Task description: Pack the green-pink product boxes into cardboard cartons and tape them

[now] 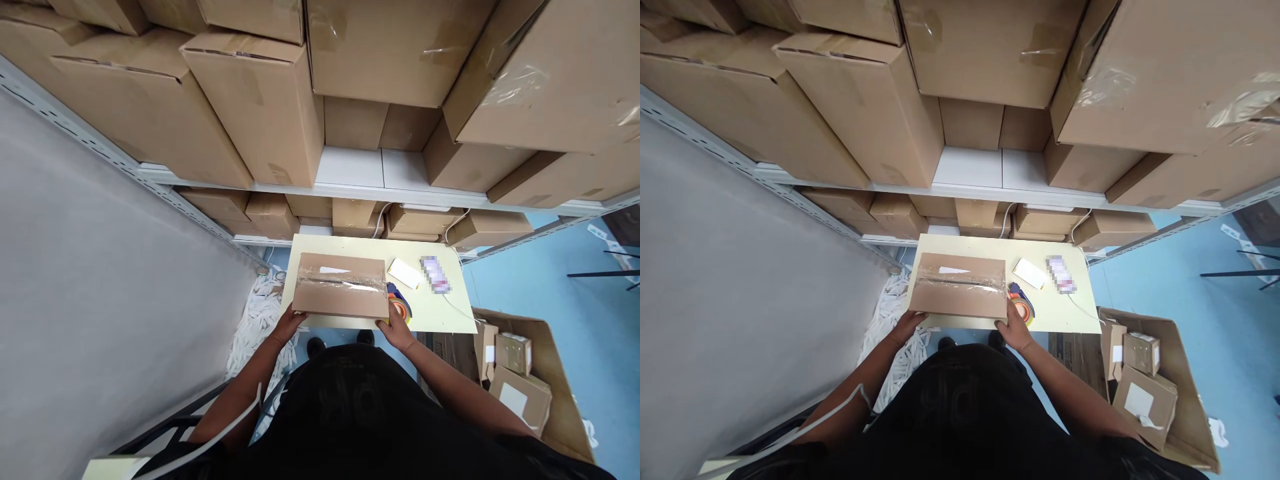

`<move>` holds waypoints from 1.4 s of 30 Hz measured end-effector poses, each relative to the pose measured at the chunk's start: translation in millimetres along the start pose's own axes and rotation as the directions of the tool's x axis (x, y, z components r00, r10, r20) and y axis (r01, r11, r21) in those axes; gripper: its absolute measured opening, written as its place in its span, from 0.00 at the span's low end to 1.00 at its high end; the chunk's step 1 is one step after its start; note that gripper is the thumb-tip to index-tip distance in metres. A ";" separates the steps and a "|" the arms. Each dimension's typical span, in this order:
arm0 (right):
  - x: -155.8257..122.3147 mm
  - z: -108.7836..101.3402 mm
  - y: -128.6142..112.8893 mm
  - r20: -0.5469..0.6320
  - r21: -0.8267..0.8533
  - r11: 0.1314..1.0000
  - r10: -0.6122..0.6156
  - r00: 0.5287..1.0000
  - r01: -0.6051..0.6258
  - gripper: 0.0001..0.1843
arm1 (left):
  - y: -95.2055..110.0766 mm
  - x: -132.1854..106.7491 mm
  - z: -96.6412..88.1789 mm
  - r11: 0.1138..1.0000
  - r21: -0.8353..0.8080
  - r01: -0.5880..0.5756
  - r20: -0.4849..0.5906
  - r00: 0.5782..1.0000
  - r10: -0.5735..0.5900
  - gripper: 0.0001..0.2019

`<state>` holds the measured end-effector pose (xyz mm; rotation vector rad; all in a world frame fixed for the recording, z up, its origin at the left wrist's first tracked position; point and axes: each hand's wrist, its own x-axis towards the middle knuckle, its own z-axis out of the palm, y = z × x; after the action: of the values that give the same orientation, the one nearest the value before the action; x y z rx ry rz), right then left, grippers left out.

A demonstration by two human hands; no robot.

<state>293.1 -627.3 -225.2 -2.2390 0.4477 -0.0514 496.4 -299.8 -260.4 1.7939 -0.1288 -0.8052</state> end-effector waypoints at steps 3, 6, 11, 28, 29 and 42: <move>12.8 2.4 -22.0 -0.126 0.086 0.990 0.125 0.984 -0.115 0.32 | 1.2 -4.3 -2.4 0.992 0.088 -0.094 -0.046 0.994 0.098 0.30; 28.6 -10.7 -34.9 -0.141 0.073 0.986 0.157 0.977 -0.148 0.25 | 12.3 -13.9 -7.6 0.954 0.238 -0.182 -0.092 0.974 0.209 0.27; 50.3 -28.0 -42.3 -0.143 0.021 0.974 0.228 0.963 -0.227 0.24 | 40.7 -19.3 -8.1 0.874 0.432 -0.223 -0.123 0.945 0.302 0.27; 42.9 -48.1 24.8 -0.217 -0.289 0.825 0.437 0.873 -0.485 0.28 | 102.9 29.9 -3.3 0.830 0.553 -0.074 -0.273 0.925 0.265 0.24; 31.4 -47.8 37.4 -0.184 -0.363 0.762 0.505 0.843 -0.536 0.31 | 103.7 20.1 -2.0 0.823 0.554 -0.126 -0.296 0.894 0.336 0.23; 18.6 -35.3 71.5 -0.166 -0.280 0.818 0.475 0.864 -0.503 0.19 | 165.6 -35.5 126.0 0.794 0.516 -0.321 0.405 0.908 0.104 0.20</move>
<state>282.5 -701.7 -257.7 -2.3626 1.1433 0.2076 445.2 -447.9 -118.9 2.1158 -0.8940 -0.9867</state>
